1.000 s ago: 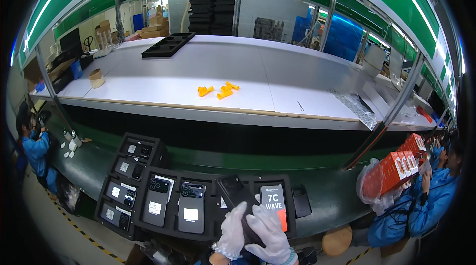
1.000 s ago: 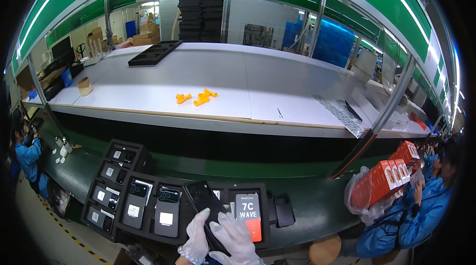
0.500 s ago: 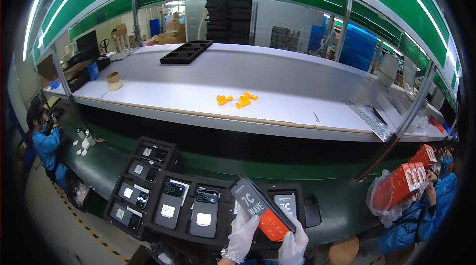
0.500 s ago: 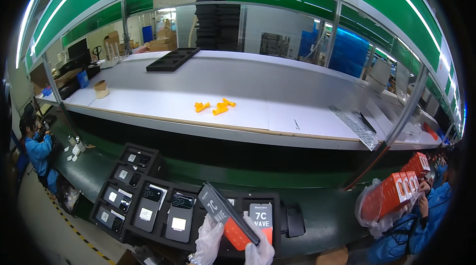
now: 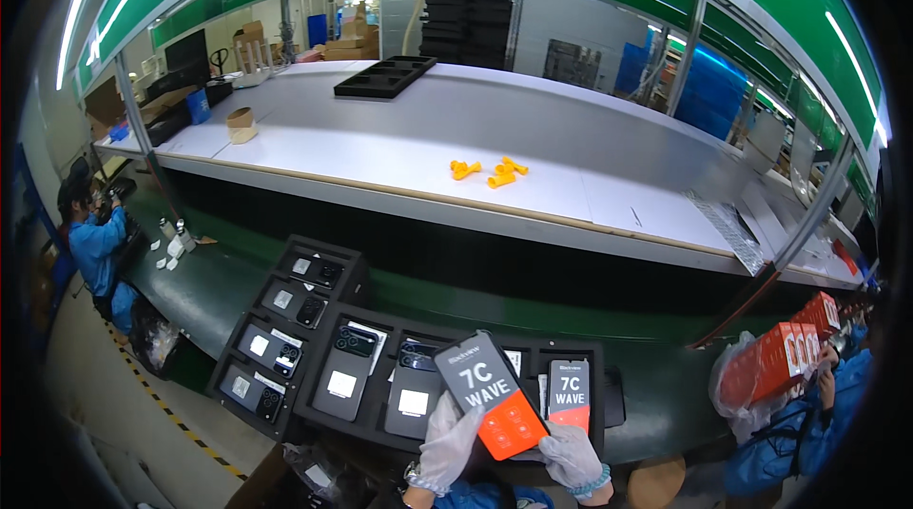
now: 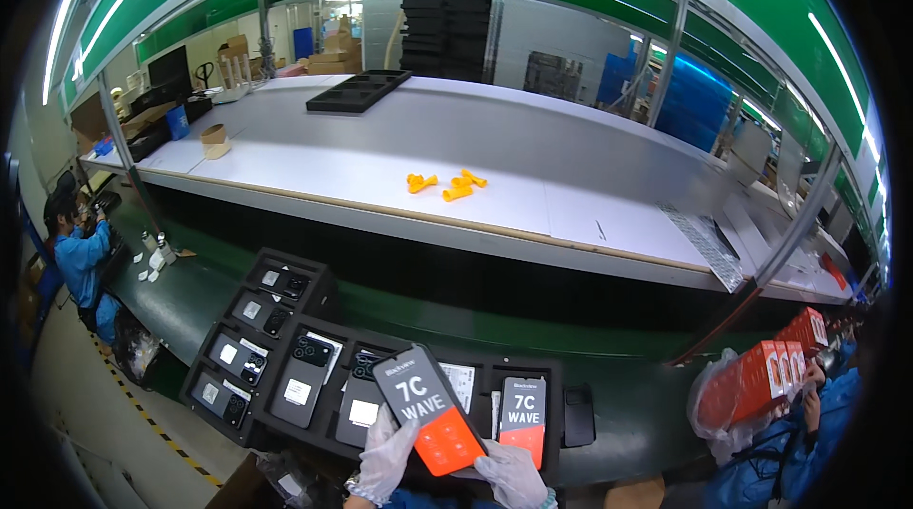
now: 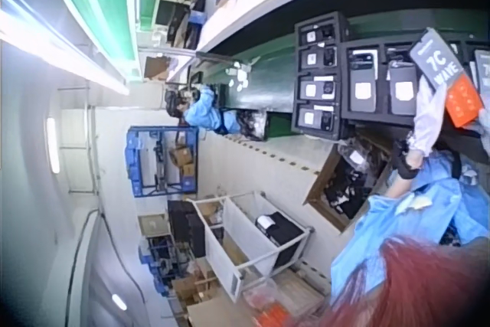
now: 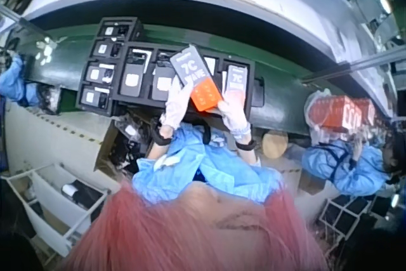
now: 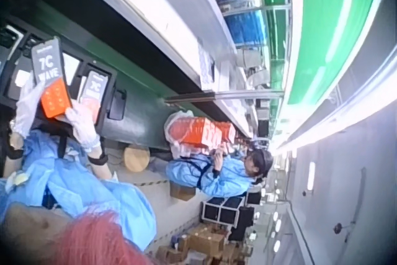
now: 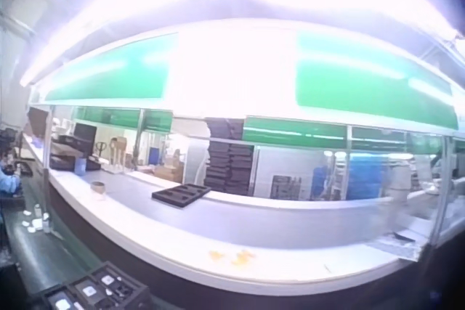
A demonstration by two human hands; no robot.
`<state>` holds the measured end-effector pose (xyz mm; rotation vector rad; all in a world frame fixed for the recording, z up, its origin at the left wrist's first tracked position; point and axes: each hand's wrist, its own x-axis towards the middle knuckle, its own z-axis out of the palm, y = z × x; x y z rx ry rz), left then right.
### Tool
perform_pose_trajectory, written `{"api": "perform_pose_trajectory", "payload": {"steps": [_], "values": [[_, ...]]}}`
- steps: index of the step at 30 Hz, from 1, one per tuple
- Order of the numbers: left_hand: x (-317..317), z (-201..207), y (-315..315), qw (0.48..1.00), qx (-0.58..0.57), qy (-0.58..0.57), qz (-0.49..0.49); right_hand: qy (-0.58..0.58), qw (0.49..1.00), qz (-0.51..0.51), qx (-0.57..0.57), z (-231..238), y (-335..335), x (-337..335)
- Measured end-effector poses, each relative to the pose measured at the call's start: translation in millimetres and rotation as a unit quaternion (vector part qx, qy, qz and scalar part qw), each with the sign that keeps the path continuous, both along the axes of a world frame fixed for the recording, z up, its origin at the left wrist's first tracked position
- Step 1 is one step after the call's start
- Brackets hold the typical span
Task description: The worker is packing smartphones and their components into retail boxes on an assembly line.
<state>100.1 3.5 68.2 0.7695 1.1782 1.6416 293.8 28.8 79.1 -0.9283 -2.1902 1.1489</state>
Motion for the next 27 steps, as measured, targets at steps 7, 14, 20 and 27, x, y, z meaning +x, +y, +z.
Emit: {"api": "perform_pose_trajectory", "payload": {"steps": [7, 14, 20, 27], "values": [[-18, -35, -7, 0.798, 0.131, 0.584, 0.073, 0.301, 0.871, -0.023, -0.387, 8, -11, -26], [-3, -25, 2, 0.912, 0.066, 0.4, 0.065, 0.311, 0.879, -0.119, -0.342, -7, -24, -39], [-3, 1, 3, 0.989, -0.077, 0.081, -0.101, 0.109, 0.963, -0.138, 0.206, -24, -15, -35], [-5, -3, 7, 0.959, -0.042, 0.238, -0.148, 0.002, 0.899, -0.244, 0.363, -31, -18, -32]]}}
